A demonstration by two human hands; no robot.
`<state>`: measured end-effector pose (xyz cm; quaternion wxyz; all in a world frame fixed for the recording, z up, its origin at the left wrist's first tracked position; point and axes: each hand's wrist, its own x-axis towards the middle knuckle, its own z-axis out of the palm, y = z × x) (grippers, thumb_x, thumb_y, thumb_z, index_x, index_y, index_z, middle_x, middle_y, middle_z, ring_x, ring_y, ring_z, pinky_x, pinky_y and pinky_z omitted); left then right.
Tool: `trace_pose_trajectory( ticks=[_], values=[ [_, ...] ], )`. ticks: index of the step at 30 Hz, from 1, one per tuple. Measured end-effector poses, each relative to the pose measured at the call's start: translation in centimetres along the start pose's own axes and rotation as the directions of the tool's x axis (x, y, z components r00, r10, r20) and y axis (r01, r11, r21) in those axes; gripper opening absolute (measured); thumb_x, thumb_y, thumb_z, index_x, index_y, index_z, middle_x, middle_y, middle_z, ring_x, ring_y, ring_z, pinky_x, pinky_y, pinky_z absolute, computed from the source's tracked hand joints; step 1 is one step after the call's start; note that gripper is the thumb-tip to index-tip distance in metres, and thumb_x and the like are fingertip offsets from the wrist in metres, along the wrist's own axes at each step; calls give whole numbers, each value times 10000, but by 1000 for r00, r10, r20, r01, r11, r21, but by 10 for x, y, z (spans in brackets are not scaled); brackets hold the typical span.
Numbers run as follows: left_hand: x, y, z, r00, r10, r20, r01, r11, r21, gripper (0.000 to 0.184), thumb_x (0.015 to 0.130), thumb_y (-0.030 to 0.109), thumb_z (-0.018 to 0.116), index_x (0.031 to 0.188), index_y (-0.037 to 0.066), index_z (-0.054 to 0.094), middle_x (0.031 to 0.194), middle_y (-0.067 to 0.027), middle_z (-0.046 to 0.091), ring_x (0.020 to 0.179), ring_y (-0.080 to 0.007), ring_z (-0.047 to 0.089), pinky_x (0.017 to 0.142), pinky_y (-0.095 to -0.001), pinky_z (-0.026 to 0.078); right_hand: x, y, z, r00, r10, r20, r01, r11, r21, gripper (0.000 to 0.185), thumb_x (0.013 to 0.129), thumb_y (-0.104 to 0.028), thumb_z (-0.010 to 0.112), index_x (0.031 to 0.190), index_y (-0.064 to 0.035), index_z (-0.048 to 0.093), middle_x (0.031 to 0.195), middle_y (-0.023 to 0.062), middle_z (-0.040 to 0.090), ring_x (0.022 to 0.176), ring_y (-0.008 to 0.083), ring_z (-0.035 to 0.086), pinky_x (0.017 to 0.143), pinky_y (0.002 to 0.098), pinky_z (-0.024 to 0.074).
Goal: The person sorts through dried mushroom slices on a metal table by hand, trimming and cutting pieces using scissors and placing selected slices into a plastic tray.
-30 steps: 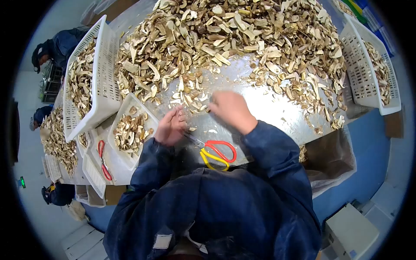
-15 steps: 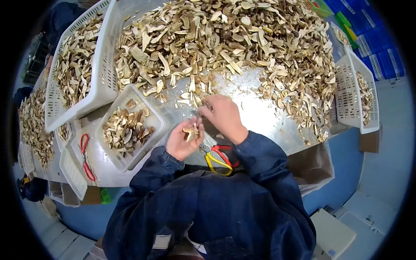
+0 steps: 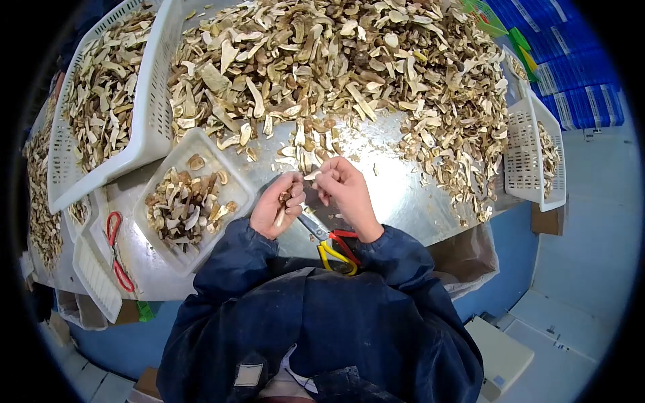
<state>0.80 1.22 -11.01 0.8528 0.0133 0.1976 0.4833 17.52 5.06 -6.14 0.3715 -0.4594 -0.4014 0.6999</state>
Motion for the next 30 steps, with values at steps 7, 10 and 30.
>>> trace_pose_trajectory(
  ticks=[7, 10, 30],
  values=[
    [-9, -2, 13, 970, 218, -111, -164, 916, 365, 97, 938, 134, 528, 1002, 63, 515, 796, 18, 505, 581, -40, 385, 493, -187, 307, -11, 3, 29, 997, -68, -41, 57, 971, -234, 89, 877, -58, 584, 887, -30, 500, 674, -3, 570, 546, 39, 508, 484, 180, 392],
    [-8, -2, 10, 933, 348, -90, -232, 774, 589, 69, 918, 111, 551, 957, 59, 526, 798, 29, 522, 631, -21, 421, 535, -187, 336, -10, 5, 28, 994, -105, -22, 84, 896, -437, 102, 872, -83, 579, 881, 10, 537, 650, 25, 586, 561, 56, 539, 504, 201, 417],
    [-5, 6, -10, 990, 140, 18, -141, 989, 42, 81, 939, 119, 456, 991, 66, 487, 750, -3, 420, 630, -70, 409, 457, -167, 322, -3, 1, 1, 998, 58, -18, -61, 928, -368, 130, 872, -117, 534, 817, -9, 578, 566, -5, 556, 495, 45, 475, 467, 204, 364]
  ],
)
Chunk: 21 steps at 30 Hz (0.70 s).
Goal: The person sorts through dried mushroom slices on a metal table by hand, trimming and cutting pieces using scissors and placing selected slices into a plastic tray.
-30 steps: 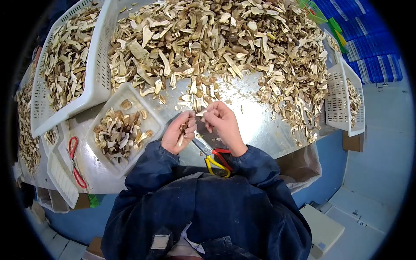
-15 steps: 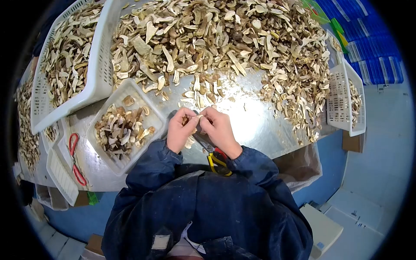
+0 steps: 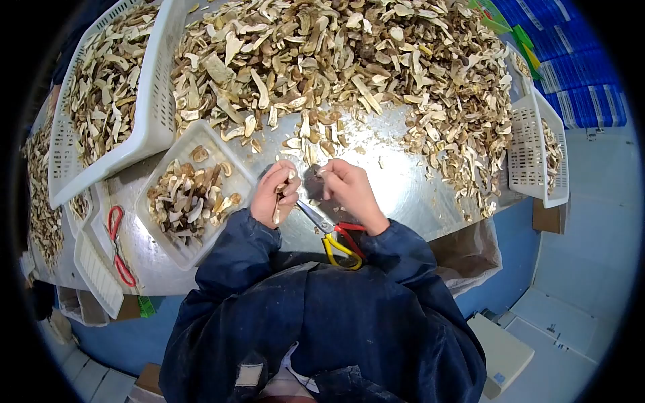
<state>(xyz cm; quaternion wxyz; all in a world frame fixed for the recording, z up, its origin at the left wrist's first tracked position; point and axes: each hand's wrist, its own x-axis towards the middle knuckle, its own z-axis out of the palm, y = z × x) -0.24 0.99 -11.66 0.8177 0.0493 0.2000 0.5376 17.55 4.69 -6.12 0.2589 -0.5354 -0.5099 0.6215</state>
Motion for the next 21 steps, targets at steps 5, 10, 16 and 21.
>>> trace_pose_trajectory(
  ticks=[5, 10, 16, 21],
  values=[
    [1, 2, 7, 995, 34, -94, -38, 998, -43, 110, 937, 196, 457, 945, 90, 486, 862, -9, 463, 733, -86, 439, 469, -169, 332, 13, -5, -38, 996, -72, -46, 21, 730, -683, 222, 849, -195, 556, 898, 8, 632, 606, 138, 609, 553, 260, 599, 541, 366, 452],
    [-1, 9, 2, 995, -103, -3, 103, 990, -100, 169, 950, 256, 459, 894, 102, 499, 865, 0, 477, 724, -69, 430, 473, -175, 311, 38, -3, -8, 894, -435, -111, 117, 465, -878, 194, 800, -204, 603, 901, -44, 646, 716, 161, 638, 661, 340, 611, 589, 388, 467],
    [1, 2, -10, 983, -103, 152, 122, 985, -124, 160, 952, 239, 476, 984, 85, 507, 831, 3, 452, 707, -65, 415, 511, -176, 334, 56, 0, -14, 984, -149, -100, 73, 841, -536, 188, 827, -189, 586, 910, -27, 631, 622, 41, 582, 512, 123, 554, 474, 272, 413],
    [-3, 5, 10, 991, -137, 1, 135, 981, 139, 335, 974, 229, 452, 1230, 13, 459, 942, -28, 503, 770, -81, 440, 495, -163, 335, 37, -6, -22, 999, 20, 28, -22, 998, 61, 159, 848, -159, 564, 880, -24, 641, 642, -21, 561, 509, 28, 442, 452, 181, 316]
  ],
)
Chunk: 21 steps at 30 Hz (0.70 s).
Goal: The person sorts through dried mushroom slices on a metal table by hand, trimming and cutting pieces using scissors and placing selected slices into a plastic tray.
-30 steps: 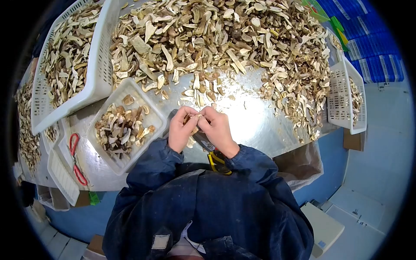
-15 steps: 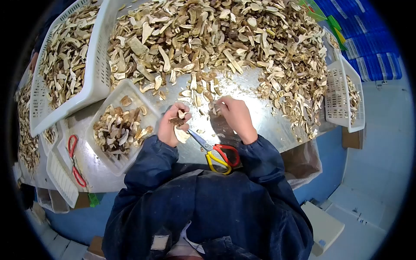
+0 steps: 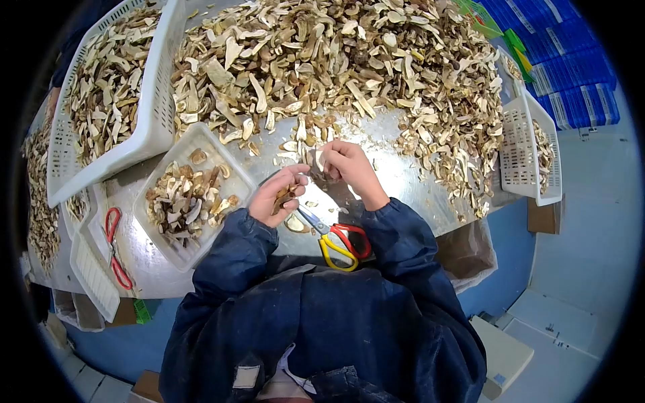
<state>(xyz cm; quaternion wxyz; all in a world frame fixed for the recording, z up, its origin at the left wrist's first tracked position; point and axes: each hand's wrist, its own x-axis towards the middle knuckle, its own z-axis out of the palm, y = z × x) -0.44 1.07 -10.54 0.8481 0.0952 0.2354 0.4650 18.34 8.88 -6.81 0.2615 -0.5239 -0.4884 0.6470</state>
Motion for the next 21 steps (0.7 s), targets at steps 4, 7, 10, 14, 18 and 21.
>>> trace_pose_trajectory(
  ticks=[4, 7, 10, 14, 18, 21],
  values=[
    [-2, -4, 4, 1000, 27, -5, -27, 994, 103, 377, 977, 221, 447, 1278, -7, 442, 1005, -44, 531, 775, -66, 454, 493, -156, 318, -17, -7, 12, 996, -68, 59, 70, 997, -26, 173, 871, -153, 570, 913, -5, 650, 674, -9, 594, 525, 44, 477, 478, 194, 366],
    [-2, -4, 5, 995, 89, -38, -84, 989, 120, 342, 977, 195, 454, 1267, 14, 462, 964, -30, 527, 719, -56, 441, 459, -141, 289, -32, -8, 23, 974, -225, -13, 212, 935, -284, 206, 870, -179, 602, 949, 5, 651, 667, 27, 621, 556, 62, 517, 513, 229, 425],
    [-2, -3, -2, 990, 141, -5, -141, 989, -43, 231, 977, 184, 454, 1171, 66, 497, 905, -17, 493, 680, -51, 413, 442, -140, 278, -46, -15, 23, 977, -205, -64, 136, 821, -555, 187, 848, -183, 613, 936, -22, 651, 631, 90, 612, 532, 111, 549, 515, 261, 433],
    [-1, -4, -13, 974, 159, 164, -82, 915, -396, 137, 980, 235, 456, 995, 101, 482, 816, -8, 431, 638, -67, 383, 422, -147, 291, -74, 20, 54, 870, -355, 342, 470, 389, -793, 203, 804, -251, 595, 789, -49, 589, 585, 151, 591, 549, 323, 610, 514, 389, 491],
    [1, -6, -17, 933, 229, 279, -75, 879, -472, 150, 980, 239, 451, 984, 93, 486, 809, -14, 428, 641, -84, 393, 418, -155, 304, -89, 41, 78, 919, -251, 304, 343, 130, -930, 207, 788, -241, 603, 751, -44, 549, 542, 129, 588, 484, 288, 606, 461, 394, 481],
    [2, -8, -19, 919, 273, 285, -76, 831, -552, 152, 976, 234, 453, 992, 89, 497, 809, -16, 433, 644, -98, 401, 437, -163, 324, -87, 49, 77, 917, -251, 309, 340, 89, -936, 216, 784, -245, 606, 762, -41, 537, 541, 130, 587, 485, 284, 607, 463, 395, 480]
  ],
)
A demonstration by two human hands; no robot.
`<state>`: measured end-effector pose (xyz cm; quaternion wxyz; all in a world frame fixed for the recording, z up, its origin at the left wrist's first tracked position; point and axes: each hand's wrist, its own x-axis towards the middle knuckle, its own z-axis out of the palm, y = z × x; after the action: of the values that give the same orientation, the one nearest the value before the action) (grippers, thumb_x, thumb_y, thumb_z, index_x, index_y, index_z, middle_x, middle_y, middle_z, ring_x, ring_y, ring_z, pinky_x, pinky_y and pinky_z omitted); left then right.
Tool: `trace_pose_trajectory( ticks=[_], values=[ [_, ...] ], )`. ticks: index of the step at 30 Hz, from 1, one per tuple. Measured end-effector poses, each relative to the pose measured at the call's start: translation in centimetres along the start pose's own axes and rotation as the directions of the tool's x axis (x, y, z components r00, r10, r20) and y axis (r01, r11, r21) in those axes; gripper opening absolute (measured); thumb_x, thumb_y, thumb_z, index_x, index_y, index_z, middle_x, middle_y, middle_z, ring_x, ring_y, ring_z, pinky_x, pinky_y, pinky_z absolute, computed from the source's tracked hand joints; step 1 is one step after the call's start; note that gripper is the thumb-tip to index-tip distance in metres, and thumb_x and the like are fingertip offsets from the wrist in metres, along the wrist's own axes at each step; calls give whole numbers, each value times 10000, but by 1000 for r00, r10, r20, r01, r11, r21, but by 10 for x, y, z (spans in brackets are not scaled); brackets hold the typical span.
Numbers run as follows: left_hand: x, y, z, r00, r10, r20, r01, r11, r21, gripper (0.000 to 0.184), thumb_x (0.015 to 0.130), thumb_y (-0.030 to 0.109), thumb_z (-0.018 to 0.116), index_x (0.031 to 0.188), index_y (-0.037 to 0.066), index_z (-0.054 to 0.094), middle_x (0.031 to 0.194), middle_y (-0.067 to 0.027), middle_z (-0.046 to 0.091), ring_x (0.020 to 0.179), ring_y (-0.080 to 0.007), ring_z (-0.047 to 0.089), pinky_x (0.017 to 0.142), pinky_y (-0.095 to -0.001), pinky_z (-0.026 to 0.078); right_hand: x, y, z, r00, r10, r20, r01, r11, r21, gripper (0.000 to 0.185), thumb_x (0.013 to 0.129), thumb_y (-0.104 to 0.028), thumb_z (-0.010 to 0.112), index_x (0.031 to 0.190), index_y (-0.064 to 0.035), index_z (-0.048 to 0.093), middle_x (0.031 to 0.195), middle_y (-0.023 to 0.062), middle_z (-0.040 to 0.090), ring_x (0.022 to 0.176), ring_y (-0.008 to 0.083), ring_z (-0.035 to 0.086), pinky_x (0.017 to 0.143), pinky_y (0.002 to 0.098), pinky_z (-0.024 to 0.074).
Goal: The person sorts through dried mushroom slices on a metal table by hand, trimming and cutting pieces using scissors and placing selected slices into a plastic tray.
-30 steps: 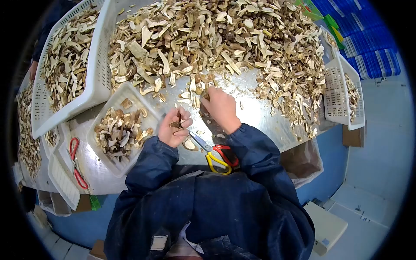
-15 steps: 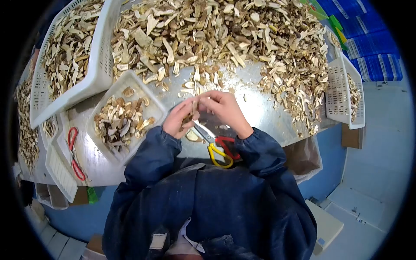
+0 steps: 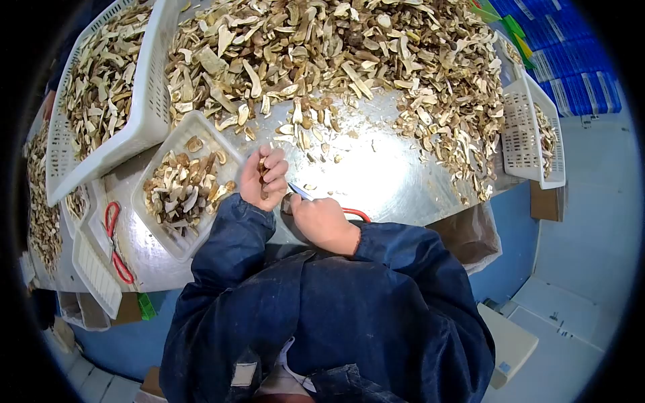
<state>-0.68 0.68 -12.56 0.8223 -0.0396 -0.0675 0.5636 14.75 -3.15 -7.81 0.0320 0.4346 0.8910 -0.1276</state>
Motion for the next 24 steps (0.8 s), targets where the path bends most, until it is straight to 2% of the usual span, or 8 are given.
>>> trace_pose_trajectory(
  ticks=[4, 7, 8, 12, 15, 18, 21, 24],
  values=[
    [2, 1, 0, 998, 59, -3, -59, 994, -89, 149, 966, 222, 461, 1006, 90, 518, 834, -22, 463, 689, -129, 435, 582, -228, 439, 8, 19, -16, 994, -38, -99, 67, 948, 311, 216, 784, -244, 599, 791, -34, 547, 552, 142, 586, 504, 287, 611, 479, 397, 474],
    [4, -4, 5, 980, 163, -113, -161, 986, 32, 150, 934, 230, 516, 1010, 105, 551, 895, -18, 497, 808, -158, 494, 777, -307, 464, 20, 41, -66, 950, 246, 194, -313, 769, 557, 277, 777, -279, 636, 894, -30, 596, 543, 116, 576, 482, 239, 585, 474, 343, 434],
    [4, -1, -10, 990, 138, -16, -137, 989, 59, 199, 962, 224, 451, 1096, 118, 553, 1058, -44, 563, 1009, -200, 533, 935, -394, 436, 23, 52, -71, 952, 283, 118, -293, 726, 622, 284, 777, -275, 643, 904, -24, 599, 541, 104, 575, 476, 212, 575, 475, 320, 428],
    [6, -11, 22, 944, 113, -308, -45, 975, 220, 344, 982, 274, 399, 1300, 168, 475, 1254, -58, 527, 1164, -230, 496, 1013, -435, 387, 39, 56, -90, 967, 257, 6, -192, 708, 679, 250, 782, -237, 644, 888, -12, 622, 556, 88, 595, 476, 125, 561, 469, 259, 413],
    [7, -15, 7, 952, 64, -299, -33, 994, 108, 445, 972, 378, 402, 1383, 210, 371, 1309, -61, 507, 1198, -244, 476, 996, -430, 397, 68, 71, -78, 964, 268, -3, -156, 570, 807, 254, 794, -266, 626, 837, -17, 653, 566, 103, 601, 498, 169, 585, 490, 287, 431],
    [7, -13, -3, 943, 64, -327, -53, 998, 44, 251, 973, 294, 432, 1171, 162, 514, 1070, -47, 544, 964, -195, 526, 825, -354, 466, 102, 94, -51, 935, 328, -134, -197, 794, 575, 203, 793, -237, 613, 823, -38, 639, 665, 137, 624, 544, 281, 606, 509, 356, 458],
    [8, -10, -10, 953, 19, -302, -33, 999, -41, 167, 967, 229, 456, 1037, 124, 566, 886, -26, 523, 787, -151, 506, 694, -300, 476, 114, 91, -26, 918, 116, -378, -60, 986, 157, 155, 793, -194, 622, 851, -51, 611, 738, 126, 609, 614, 298, 597, 538, 384, 461],
    [7, -9, -10, 964, -21, -266, -8, 994, -107, 157, 959, 210, 470, 1048, 107, 550, 791, -9, 437, 681, -120, 407, 609, -262, 409, 110, 87, -20, 931, 197, -306, -148, 973, 175, 138, 778, -182, 613, 832, -56, 598, 789, 141, 614, 685, 360, 590, 588, 441, 464]
  ],
)
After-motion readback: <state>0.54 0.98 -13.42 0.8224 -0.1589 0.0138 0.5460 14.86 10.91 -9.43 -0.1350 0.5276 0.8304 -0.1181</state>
